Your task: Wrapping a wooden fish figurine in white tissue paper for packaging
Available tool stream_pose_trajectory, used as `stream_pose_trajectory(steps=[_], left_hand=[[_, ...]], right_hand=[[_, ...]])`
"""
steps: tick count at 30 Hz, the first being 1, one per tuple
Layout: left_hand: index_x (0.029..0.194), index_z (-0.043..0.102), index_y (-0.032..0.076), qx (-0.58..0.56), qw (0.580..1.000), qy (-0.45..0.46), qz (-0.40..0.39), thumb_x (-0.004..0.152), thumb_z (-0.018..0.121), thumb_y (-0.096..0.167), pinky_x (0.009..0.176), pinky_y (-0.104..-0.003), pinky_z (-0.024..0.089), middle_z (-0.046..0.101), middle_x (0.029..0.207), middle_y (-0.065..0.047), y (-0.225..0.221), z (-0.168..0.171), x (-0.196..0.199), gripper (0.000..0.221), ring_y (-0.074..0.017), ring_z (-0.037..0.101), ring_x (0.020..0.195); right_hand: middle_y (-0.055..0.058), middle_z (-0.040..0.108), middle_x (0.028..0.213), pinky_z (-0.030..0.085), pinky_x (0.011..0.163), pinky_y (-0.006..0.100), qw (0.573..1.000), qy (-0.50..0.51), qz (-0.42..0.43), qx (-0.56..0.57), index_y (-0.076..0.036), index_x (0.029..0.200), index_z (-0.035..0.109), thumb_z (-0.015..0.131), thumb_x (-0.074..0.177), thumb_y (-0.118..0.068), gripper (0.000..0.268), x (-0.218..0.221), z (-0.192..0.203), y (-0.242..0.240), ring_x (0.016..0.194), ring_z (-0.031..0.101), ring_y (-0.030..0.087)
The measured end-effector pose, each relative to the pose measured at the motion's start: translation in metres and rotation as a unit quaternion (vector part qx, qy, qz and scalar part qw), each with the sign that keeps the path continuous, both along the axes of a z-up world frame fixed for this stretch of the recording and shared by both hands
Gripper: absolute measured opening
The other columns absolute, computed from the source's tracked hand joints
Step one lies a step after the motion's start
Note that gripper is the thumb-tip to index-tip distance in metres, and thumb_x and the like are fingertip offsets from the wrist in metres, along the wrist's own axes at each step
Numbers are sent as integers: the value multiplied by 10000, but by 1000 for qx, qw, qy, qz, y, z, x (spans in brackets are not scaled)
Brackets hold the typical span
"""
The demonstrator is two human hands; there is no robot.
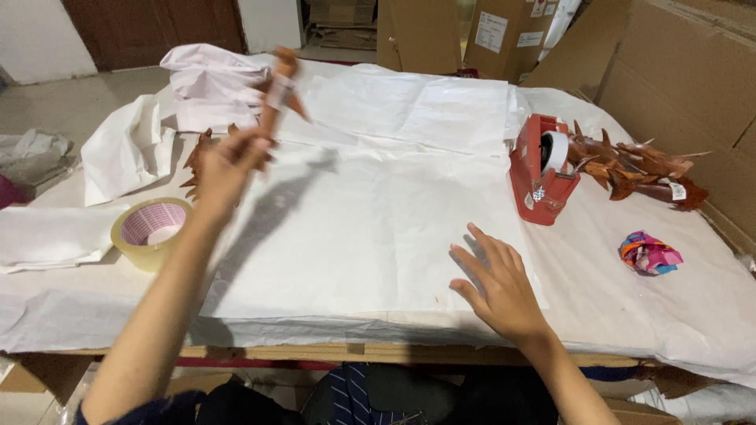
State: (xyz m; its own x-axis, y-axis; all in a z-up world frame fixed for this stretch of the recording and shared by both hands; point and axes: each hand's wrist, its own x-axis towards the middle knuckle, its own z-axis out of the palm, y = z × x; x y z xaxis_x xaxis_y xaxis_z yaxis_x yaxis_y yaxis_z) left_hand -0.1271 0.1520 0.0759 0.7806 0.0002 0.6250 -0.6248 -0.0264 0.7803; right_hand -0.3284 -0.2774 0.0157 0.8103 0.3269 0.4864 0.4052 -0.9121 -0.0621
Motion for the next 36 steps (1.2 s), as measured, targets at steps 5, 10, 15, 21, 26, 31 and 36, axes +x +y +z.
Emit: stream_pose_trajectory(steps=[5, 10, 15, 21, 26, 31, 36], left_hand=[[1281, 671, 38, 55, 994, 6, -93, 985, 710, 160, 682, -302, 587, 716, 1032, -144, -100, -16, -1, 322, -211, 698, 833], [1274, 672, 48, 121, 987, -109, 0, 976, 720, 189, 758, -405, 607, 710, 1026, -175, -159, -24, -38, 333, -335, 712, 902], [1185, 699, 151, 222, 925, -271, 147, 982, 707, 252, 867, -362, 560, 720, 989, -22, -154, -49, -31, 227, -228, 684, 955], [1090, 719, 136, 237, 925, -271, 123, 913, 791, 189, 828, -319, 541, 709, 944, 12, -144, -49, -39, 198, -198, 657, 928], [1123, 717, 145, 210, 932, -278, 104, 922, 782, 211, 823, -313, 557, 724, 932, 12, -149, -48, -39, 221, -197, 671, 915], [1230, 703, 136, 202, 934, -291, 49, 980, 687, 406, 833, -339, 565, 757, 1001, -21, -148, -39, -58, 368, -218, 688, 951], [1437, 580, 149, 147, 963, -225, 22, 1046, 573, 411, 843, -338, 585, 723, 1163, -64, -142, -46, -46, 470, -218, 700, 963]], right_hand=[[136, 612, 1418, 485, 1050, 460, 963, 53, 64, 255, -120, 1467, 525, 638, 992, -311, 525, 33, 51, 47, 1208, 653, 301], [195, 627, 1341, 554, 969, 344, 819, 116, 198, 525, -6, 1546, 350, 645, 1019, -177, 628, 130, 38, 84, 1047, 682, 199], [80, 688, 1215, 584, 895, 260, 723, 60, 203, 657, -37, 1282, 562, 745, 953, -85, 380, 178, -18, 82, 1041, 697, 153], [38, 704, 1070, 652, 818, 275, 685, 71, 215, 693, -44, 1204, 561, 798, 917, -62, 372, 124, 19, 99, 924, 731, 126], [12, 668, 1059, 666, 804, 253, 667, 77, 207, 711, -52, 1261, 526, 797, 926, -128, 438, 120, 28, 97, 914, 730, 105], [16, 655, 1136, 664, 804, 226, 645, 68, 201, 734, -113, 1277, 471, 752, 970, -256, 441, 140, 16, 72, 995, 736, 135], [43, 715, 963, 638, 723, 224, 493, 206, 180, 826, -134, 1088, 564, 688, 957, -474, 385, 156, 15, 39, 822, 747, 144]])
